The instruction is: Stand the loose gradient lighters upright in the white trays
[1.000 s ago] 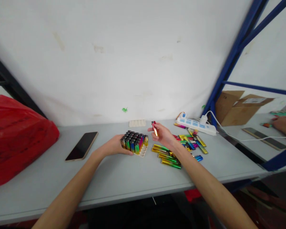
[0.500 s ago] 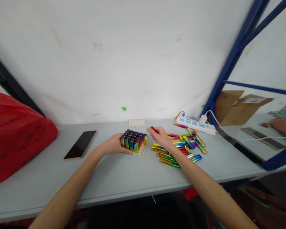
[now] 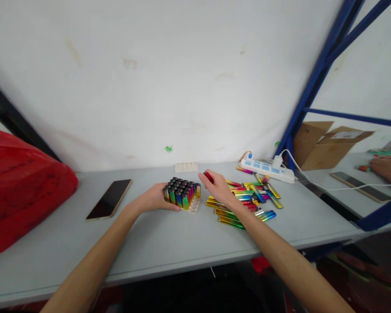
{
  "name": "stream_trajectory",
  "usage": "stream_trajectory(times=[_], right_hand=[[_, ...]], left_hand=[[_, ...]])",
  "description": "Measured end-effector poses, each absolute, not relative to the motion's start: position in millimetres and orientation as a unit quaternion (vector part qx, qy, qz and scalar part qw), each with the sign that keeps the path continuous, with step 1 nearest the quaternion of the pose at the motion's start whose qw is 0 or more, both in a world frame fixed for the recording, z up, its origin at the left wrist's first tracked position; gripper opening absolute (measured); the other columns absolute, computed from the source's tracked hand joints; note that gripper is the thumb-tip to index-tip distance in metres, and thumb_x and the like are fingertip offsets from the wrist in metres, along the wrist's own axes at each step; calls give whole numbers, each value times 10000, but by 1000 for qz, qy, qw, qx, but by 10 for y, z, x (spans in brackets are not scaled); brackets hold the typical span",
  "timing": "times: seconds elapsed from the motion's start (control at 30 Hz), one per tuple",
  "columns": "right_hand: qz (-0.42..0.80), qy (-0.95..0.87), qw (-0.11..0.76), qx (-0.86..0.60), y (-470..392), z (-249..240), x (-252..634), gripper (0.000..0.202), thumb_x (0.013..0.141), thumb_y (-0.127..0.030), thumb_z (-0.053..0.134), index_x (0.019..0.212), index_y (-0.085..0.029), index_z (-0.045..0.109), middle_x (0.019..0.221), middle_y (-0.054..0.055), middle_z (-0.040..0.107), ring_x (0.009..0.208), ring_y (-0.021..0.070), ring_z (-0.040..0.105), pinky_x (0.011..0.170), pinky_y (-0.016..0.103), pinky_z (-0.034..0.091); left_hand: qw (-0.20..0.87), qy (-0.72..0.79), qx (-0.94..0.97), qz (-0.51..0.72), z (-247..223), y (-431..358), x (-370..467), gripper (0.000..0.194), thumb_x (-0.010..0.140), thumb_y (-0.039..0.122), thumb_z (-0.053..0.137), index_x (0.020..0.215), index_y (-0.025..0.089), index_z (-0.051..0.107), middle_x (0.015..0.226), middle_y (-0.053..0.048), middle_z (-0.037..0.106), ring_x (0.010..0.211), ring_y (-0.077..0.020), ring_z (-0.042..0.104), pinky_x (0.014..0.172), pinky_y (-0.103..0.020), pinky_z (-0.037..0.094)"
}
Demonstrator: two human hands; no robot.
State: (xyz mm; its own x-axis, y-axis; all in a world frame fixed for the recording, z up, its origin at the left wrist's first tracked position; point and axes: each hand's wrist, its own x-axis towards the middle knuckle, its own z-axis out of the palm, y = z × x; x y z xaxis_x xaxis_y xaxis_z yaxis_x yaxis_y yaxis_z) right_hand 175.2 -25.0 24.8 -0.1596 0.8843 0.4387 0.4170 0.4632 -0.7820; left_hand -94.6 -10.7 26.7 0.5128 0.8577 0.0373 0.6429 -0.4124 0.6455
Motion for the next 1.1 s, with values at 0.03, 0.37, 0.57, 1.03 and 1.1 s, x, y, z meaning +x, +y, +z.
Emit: stream_trajectory(times=[0.03,0.37,0.57,1.03,1.1], right_hand=[[260,-724,464,-439,-267,265,1759,426,1002,-571,460,756,-224,483,630,-50,510,615,126,469,608,255,340],[174,-813,426,-356,-280,331,1801,359,1004,-501,559,835,-199,656,818,29,608,775,167,559,735,286,429],[219,-821,390,-355,-255,274,1816,278,980,-468,620,985,-205,708,666,-36,565,645,144,516,663,265,391],[168,-807,403,-397,-264,348,1889,277,1029,-438,522,983,-213,677,675,-23,622,626,145,543,656,261,393],[126,-810,382,-427,-219,358,1970,288,1044,-382,487,940,-201,685,679,-6,633,631,153,546,667,274,386]], left_hand=[[294,456,819,186,266,-109,-947,684,560,547,923,1113,202,718,1118,-36,808,1028,-303,743,916,-358,600],[298,449,821,189,261,-108,-946,688,559,543,923,1129,214,722,1097,-22,811,1013,-295,743,938,-364,599],[303,455,815,190,259,-111,-950,687,552,541,923,1124,217,721,1103,-17,811,1015,-294,746,916,-349,601],[291,459,818,186,288,-128,-930,692,552,521,922,1142,213,731,1123,-16,805,1069,-314,730,956,-360,582],[293,456,819,189,300,-137,-926,693,556,534,917,1144,214,739,1134,-19,803,1080,-319,726,973,-372,575]])
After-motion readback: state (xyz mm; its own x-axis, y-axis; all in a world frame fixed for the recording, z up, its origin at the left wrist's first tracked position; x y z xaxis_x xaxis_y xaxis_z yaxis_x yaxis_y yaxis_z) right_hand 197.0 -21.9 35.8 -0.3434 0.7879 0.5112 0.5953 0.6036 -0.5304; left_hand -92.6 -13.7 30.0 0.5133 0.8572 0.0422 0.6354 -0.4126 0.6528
